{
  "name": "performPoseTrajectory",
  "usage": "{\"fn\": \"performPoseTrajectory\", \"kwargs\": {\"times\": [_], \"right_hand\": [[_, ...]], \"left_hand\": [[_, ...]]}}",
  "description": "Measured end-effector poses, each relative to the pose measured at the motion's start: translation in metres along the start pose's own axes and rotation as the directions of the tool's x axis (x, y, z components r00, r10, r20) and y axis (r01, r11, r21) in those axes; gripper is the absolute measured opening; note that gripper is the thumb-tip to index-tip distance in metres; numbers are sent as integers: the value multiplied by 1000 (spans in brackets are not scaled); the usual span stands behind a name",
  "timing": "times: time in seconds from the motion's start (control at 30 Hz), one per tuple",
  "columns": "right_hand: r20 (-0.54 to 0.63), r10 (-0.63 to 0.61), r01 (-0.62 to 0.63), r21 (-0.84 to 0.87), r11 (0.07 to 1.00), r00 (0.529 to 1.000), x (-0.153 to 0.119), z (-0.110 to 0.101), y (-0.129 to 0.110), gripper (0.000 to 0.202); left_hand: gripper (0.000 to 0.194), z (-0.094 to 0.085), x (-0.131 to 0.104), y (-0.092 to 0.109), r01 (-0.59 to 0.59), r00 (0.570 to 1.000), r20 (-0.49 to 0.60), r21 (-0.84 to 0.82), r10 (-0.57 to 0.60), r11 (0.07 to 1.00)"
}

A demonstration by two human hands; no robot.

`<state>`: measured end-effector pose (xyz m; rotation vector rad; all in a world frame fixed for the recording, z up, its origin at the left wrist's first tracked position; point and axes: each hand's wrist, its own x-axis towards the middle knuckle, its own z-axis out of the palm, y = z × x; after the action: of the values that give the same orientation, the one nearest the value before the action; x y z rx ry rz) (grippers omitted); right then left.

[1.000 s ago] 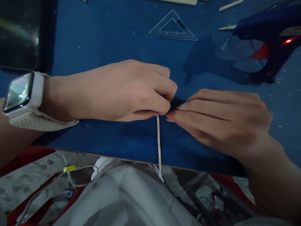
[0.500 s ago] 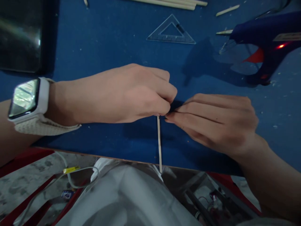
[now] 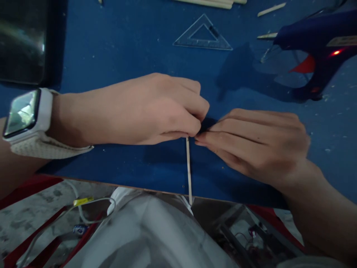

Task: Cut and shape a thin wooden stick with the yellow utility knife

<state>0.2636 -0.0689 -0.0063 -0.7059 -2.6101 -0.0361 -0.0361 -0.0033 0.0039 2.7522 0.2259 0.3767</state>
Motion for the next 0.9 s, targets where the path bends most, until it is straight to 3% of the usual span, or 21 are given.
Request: {"fn": "performPoseTrajectory", "kwargs": {"times": [0.13, 0.33, 0.73, 0.9], "right_hand": [[-14, 13, -12, 29, 999, 1000, 1, -2, 1, 22], [101, -19, 21, -15, 1000, 995, 4, -12, 2, 25], [53, -2, 2, 4, 1000, 999, 13, -8, -8, 38], [83, -26, 31, -67, 997, 996, 11, -13, -10, 25]], "left_hand": [[54, -1, 0, 1, 7, 1000, 5, 0, -7, 1000], [60, -2, -1, 3, 21, 999, 35, 15, -22, 1000], [47, 1, 1, 4, 34, 999, 7, 9, -34, 999], [49, 4, 2, 2, 32, 999, 21, 3, -32, 999]]}}
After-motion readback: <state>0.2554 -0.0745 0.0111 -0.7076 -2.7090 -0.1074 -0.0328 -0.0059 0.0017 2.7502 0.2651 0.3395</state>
